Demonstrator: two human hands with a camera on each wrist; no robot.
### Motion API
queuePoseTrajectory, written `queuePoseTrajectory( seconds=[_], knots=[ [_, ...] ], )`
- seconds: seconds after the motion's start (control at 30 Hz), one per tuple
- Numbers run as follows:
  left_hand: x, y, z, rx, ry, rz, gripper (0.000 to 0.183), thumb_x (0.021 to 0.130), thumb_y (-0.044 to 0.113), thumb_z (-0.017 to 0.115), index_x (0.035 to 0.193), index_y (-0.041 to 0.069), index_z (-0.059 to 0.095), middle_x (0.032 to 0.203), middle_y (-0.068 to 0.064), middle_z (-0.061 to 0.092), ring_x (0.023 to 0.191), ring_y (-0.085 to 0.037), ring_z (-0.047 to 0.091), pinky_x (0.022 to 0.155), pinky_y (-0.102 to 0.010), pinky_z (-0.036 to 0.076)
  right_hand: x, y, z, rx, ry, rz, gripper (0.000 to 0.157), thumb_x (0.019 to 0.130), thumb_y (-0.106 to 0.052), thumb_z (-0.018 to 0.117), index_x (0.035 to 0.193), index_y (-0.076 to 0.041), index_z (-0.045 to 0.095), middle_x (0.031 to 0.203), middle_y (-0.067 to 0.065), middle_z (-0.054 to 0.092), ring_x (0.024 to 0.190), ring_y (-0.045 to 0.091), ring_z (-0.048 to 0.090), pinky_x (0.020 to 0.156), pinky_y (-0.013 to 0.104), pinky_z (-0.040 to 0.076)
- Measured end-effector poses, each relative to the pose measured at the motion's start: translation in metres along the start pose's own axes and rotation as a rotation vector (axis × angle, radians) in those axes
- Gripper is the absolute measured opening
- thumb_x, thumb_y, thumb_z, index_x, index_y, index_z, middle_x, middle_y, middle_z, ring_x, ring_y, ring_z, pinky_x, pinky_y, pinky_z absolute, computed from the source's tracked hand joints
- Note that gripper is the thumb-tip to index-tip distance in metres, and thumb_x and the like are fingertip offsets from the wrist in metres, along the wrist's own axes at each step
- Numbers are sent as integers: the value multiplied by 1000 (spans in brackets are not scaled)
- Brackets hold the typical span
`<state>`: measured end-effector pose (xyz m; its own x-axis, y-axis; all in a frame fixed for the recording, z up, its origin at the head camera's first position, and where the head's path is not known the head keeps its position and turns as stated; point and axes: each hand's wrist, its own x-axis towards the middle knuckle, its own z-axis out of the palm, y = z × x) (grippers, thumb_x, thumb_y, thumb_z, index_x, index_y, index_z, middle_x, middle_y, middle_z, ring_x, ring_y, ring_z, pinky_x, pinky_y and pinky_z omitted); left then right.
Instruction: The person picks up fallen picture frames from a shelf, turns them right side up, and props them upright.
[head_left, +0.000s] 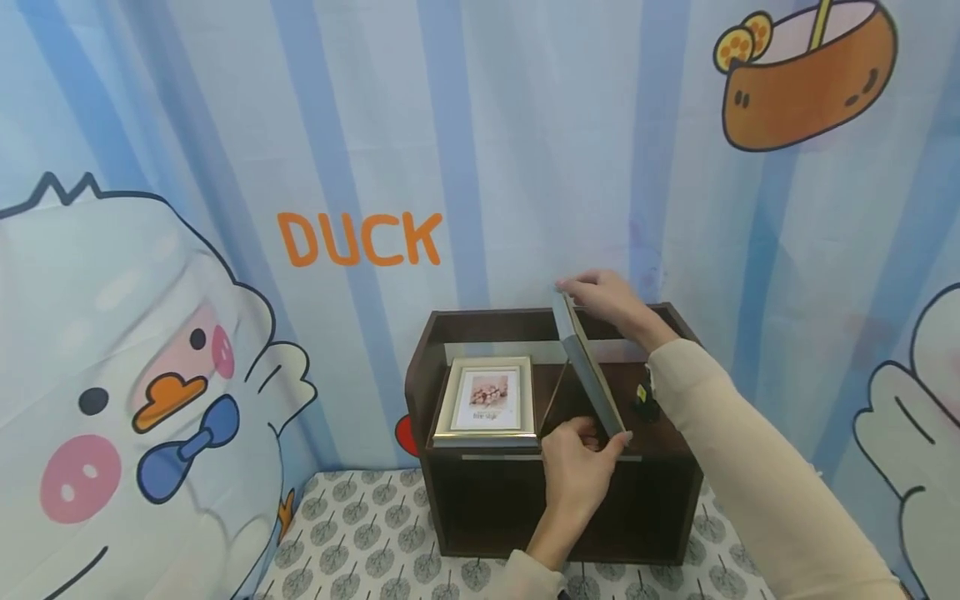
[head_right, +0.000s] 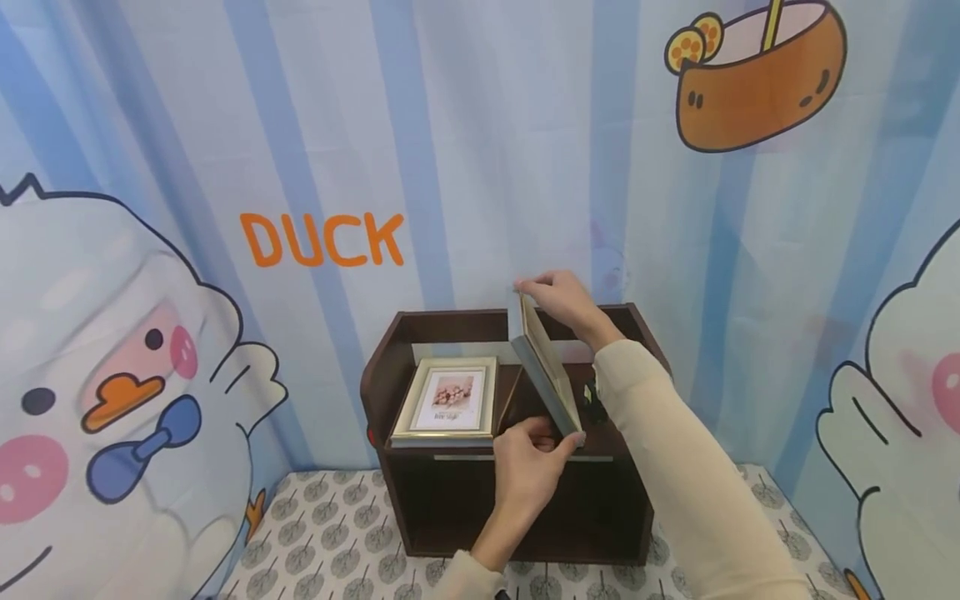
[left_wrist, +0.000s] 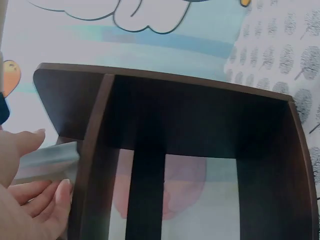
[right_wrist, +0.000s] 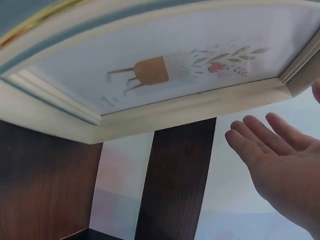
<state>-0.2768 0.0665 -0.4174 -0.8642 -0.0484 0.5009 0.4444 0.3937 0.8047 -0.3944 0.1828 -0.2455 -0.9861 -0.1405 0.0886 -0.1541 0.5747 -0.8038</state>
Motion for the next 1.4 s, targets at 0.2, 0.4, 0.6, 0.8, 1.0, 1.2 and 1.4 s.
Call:
queuePoseTrajectory(
  seconds=[0.2, 0.4, 0.6, 0.8, 1.0, 1.2, 1.4],
  knots=[
    [2, 3, 8, -14, 26, -12, 22, 84, 30, 90, 90, 10, 82, 81, -2, 80, 63, 5, 65, 58, -12, 51, 3, -3, 3, -46, -41, -30, 75, 107, -58, 48, 159, -5, 44, 164, 19, 44, 152, 39, 42, 124, 59, 37],
    [5, 5, 9, -13, 67, -12, 20, 86, 32, 88, 77, 15, 83, 64, 4, 76, 49, 12, 57, 47, -10, 44, 6, -2, 5, -31, -71, -67, 68, 108, -52, 49, 158, -6, 47, 166, 18, 42, 154, 39, 40, 125, 58, 38],
    [4, 6, 11, 10, 63, -34, 19, 87, 30, 87, 74, 18, 83, 62, 8, 75, 47, 12, 55, 45, -11, 42, 4, 0, 6, -4, -72, -41, 62, 109, -49, 47, 154, -6, 52, 167, 18, 41, 155, 40, 39, 125, 59, 37],
    [5, 9, 10, 12, 51, -32, 19, 87, 27, 87, 71, 16, 82, 58, 6, 73, 42, 11, 49, 42, -13, 38, 2, 4, 1, 59, -86, -21, 68, 110, -46, 45, 160, 0, 41, 169, 21, 35, 158, 41, 34, 127, 56, 35],
    [7, 8, 3, 26, 25, -46, 16, 86, 25, 87, 73, 16, 83, 61, 5, 75, 45, 12, 51, 46, -12, 40, -2, 12, -11, 95, -95, 4, 71, 111, -48, 44, 159, 5, 39, 167, 25, 37, 156, 42, 37, 127, 55, 35],
    [9, 5, -5, 31, 13, -43, 14, 87, 25, 86, 79, 13, 84, 67, 2, 78, 49, 10, 56, 47, -13, 42, -5, 16, -18, 88, -89, -1, 75, 110, -52, 43, 160, 4, 37, 166, 26, 37, 155, 44, 37, 127, 57, 33],
    [12, 1, -12, 62, 2, -31, 12, 86, 22, 86, 83, 10, 84, 71, 0, 80, 55, 6, 64, 50, -12, 46, -8, 22, -25, 99, -72, 8, 75, 110, -50, 42, 161, 5, 33, 162, 30, 39, 152, 48, 40, 126, 60, 34]
  ],
)
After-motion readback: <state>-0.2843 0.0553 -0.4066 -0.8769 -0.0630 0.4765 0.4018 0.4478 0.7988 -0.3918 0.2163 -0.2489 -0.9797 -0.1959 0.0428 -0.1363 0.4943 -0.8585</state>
